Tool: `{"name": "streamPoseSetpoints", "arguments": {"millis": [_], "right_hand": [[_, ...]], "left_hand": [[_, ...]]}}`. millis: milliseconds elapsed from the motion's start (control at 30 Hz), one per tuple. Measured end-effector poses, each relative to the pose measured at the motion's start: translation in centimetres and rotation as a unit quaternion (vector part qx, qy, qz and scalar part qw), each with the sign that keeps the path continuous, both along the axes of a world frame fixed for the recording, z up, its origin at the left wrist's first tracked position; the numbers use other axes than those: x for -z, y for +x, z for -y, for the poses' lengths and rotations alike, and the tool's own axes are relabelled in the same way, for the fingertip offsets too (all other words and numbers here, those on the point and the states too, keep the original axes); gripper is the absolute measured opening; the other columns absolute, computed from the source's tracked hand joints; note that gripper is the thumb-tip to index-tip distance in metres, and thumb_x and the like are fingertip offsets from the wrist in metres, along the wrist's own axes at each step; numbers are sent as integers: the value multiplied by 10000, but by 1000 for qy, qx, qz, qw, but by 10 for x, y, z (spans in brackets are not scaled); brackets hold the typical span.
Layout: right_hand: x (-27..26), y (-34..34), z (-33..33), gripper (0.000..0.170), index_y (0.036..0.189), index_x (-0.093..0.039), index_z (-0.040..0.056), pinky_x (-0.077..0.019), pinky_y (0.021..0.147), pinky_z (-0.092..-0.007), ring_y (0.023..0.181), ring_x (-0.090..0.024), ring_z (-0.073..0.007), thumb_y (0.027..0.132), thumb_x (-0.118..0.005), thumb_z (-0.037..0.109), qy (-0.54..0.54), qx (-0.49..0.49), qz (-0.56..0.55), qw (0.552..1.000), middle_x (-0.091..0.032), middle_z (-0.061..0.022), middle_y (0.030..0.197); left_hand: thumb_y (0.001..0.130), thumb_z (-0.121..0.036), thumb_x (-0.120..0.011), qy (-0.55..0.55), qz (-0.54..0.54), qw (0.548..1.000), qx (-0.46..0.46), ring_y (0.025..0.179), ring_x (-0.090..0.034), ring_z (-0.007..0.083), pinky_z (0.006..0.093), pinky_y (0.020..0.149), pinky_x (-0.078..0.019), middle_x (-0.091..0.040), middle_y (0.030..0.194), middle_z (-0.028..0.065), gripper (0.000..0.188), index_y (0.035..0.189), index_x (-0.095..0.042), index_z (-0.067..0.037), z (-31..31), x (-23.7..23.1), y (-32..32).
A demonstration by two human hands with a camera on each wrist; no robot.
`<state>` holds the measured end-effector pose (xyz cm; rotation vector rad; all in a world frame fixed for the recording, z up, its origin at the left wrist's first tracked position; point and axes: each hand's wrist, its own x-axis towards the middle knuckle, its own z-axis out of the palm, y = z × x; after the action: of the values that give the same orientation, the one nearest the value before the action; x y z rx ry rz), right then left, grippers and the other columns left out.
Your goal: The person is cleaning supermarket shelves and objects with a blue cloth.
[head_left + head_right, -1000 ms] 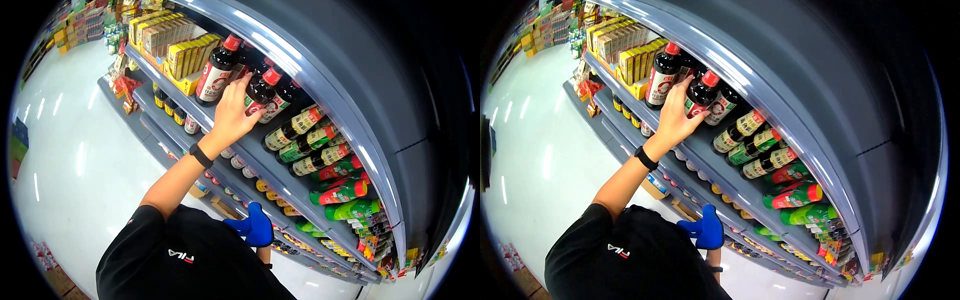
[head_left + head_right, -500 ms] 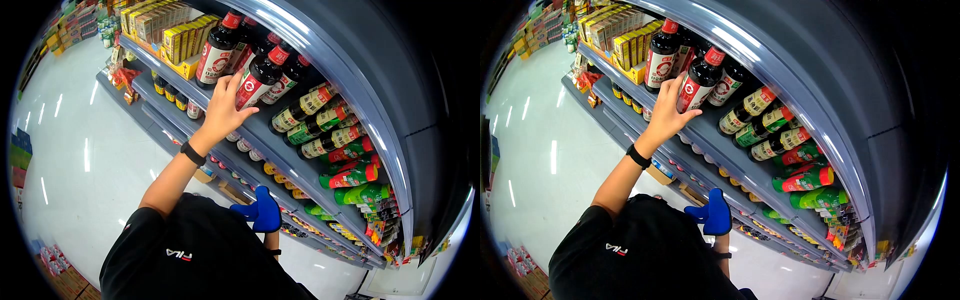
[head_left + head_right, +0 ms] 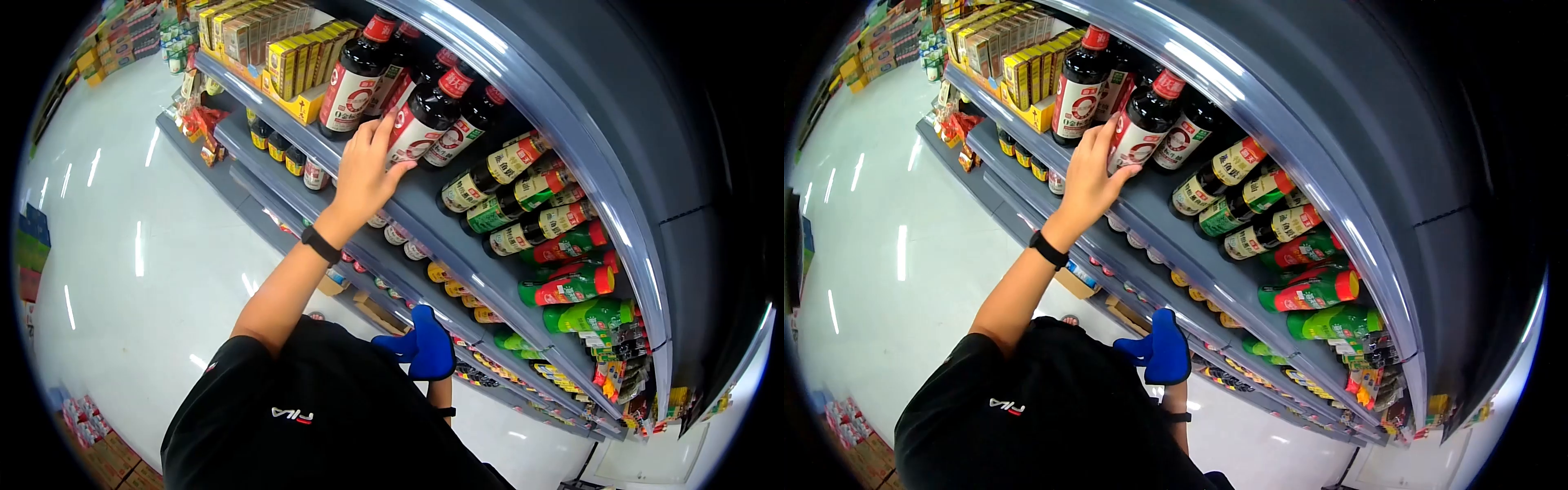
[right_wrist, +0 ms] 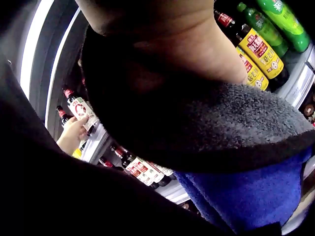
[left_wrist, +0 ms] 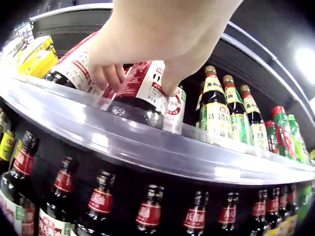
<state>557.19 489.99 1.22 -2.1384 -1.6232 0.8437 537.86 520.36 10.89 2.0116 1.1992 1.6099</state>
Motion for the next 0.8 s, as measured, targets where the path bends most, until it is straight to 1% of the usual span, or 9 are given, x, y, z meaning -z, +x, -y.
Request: {"name": "streamPoseSetpoints", "arguments": {"millis": [67,133,233,367,467,600,667,733,800], "right_hand": [[1,0,1,481,1495,-506,171,-642,774,-491,980,-778,-372,1083,-532,417,0,2,0,1000,-769,-156,1215],[3,0,2,485,1503,-499,176,-641,770,-490,979,-777,-369,1087,-522,423,1,5,-2,1000,-769,-156,1216],[4,-1,3,491,1515,-488,183,-638,764,-488,978,-777,-363,1093,-508,433,3,9,-5,1000,-770,-156,1218],[5,-1,4,499,1531,-475,192,-635,756,-486,977,-777,-356,1102,-488,446,3,11,-8,1000,-771,-156,1220],[3,1,7,505,1543,-464,200,-633,750,-484,976,-777,-351,1108,-473,456,3,12,-8,1000,-771,-156,1222],[6,4,12,513,1559,-450,209,-630,743,-482,975,-776,-344,1116,-454,469,6,25,-12,1000,-772,-156,1224],[8,7,15,517,1567,-443,214,-629,739,-481,975,-776,-341,1121,-444,475,7,31,-15,999,-772,-156,1225],[10,7,19,522,1575,-437,219,-627,735,-479,974,-776,-337,1125,-434,481,7,35,-16,999,-773,-156,1226],[15,7,21,526,1584,-430,223,-626,731,-478,974,-776,-334,1129,-424,488,7,38,-17,999,-773,-156,1227]], "left_hand": [[859,-176,-880,41,30,994,92,1304,-578,462,468,1092,-504,-572,1413,237,884,1600,-422,-24,-8,8,-9],[882,-166,-858,43,14,994,94,1314,-574,466,472,1100,-497,-552,1451,240,857,1600,-417,-10,-6,10,-11],[829,-205,-910,41,8,999,-4,1293,-574,459,478,1084,-502,-535,1436,236,944,1607,-408,-26,11,-1,1],[767,-186,-947,26,-8,999,-44,1250,-593,438,492,1045,-505,-570,1394,229,986,1586,-425,-16,10,4,12],[779,-159,-932,103,-1,995,-18,1197,-615,429,488,1044,-501,-627,1334,223,939,1573,-450,-17,3,8,1],[805,-109,-904,96,27,995,8,1150,-632,420,488,1037,-490,-673,1249,208,881,1568,-475,-10,2,13,-15],[803,-102,-905,92,28,995,8,1159,-625,412,478,1040,-494,-652,1300,201,872,1565,-492,-11,3,8,-18],[796,-110,-912,142,-12,987,-69,1183,-614,404,460,1027,-507,-620,1357,186,855,1553,-523,-24,3,4,-22],[798,-118,-915,127,-18,989,-76,1200,-606,395,446,1013,-519,-597,1377,176,837,1544,-543,-39,2,8,-22]]}}
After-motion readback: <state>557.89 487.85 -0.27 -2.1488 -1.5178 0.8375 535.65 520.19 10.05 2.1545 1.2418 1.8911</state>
